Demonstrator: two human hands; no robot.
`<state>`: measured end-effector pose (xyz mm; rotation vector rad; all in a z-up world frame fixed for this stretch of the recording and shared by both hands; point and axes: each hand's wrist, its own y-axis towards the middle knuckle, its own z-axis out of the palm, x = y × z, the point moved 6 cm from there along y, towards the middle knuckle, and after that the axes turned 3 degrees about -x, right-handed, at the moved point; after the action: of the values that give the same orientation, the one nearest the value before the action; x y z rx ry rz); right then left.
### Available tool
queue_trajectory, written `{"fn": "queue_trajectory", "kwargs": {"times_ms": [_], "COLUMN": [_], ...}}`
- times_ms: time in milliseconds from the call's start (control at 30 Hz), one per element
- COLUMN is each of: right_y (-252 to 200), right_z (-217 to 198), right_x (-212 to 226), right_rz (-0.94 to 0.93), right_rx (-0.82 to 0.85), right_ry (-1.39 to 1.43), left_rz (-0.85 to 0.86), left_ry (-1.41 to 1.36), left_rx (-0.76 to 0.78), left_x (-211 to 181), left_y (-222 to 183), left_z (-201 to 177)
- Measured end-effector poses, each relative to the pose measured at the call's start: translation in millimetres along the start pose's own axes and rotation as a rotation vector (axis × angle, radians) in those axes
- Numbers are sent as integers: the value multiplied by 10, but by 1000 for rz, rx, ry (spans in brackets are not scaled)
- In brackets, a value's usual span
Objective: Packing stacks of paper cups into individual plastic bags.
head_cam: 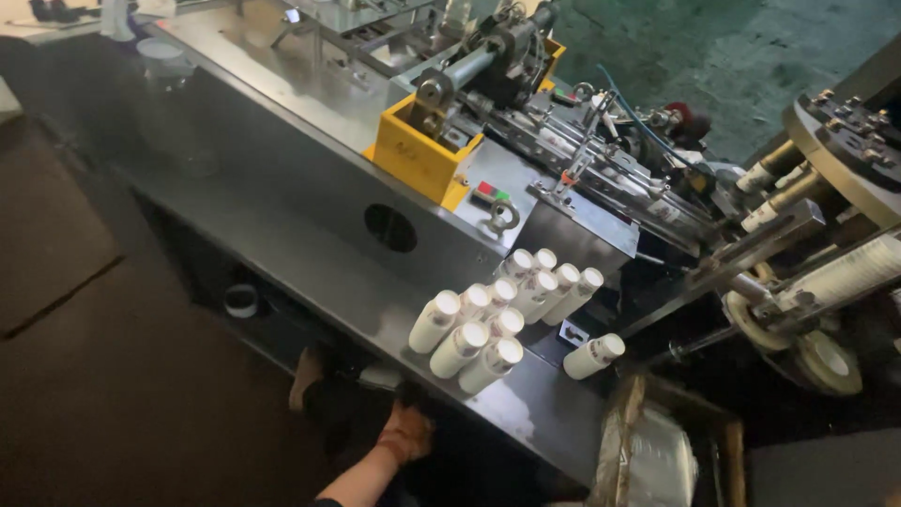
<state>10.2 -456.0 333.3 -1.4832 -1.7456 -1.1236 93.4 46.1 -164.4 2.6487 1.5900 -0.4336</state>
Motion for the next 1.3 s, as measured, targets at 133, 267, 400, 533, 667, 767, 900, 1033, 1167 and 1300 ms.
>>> {"fn": "queue_trajectory", "kwargs": {"times_ms": [133,267,400,533,667,767,900,1033,1167,1300], "right_y": [-720,-784,-777,-1028,-785,-355,-270,-74,21,141], "right_z": [915,2004,3090,3855,3591,3035,2820,3091,3594,3726], "right_x": [-150,-319,-1185,-1535,-1626,-1110,-152,444,296,130], "right_rz": [130,267,398,402,430,158,614,-141,-41,-55], "right_rx": [123,246,327,489,340,121,-46,86,284,183], "right_ry": [85,171,241,298,-108,-496,-373,235,158,53], "left_rz": [-60,-169,-175,-79,-62,-261,-89,161,45,-40], "left_ry": [-33,-310,-1120,-2156,-2093,-1831,-1421,-981,-853,-691], "left_rx": [206,154,-57,-36,-127,55,65,-227,-336,-404], "left_x": [105,69,-176,-516,-484,-560,-797,-951,-897,-793], "left_y": [-161,-496,-412,-544,-456,-556,-603,-373,-262,-57], "left_z": [149,-461,-783,-1562,-1546,-1559,-1768,-1864,-1728,-1184]}}
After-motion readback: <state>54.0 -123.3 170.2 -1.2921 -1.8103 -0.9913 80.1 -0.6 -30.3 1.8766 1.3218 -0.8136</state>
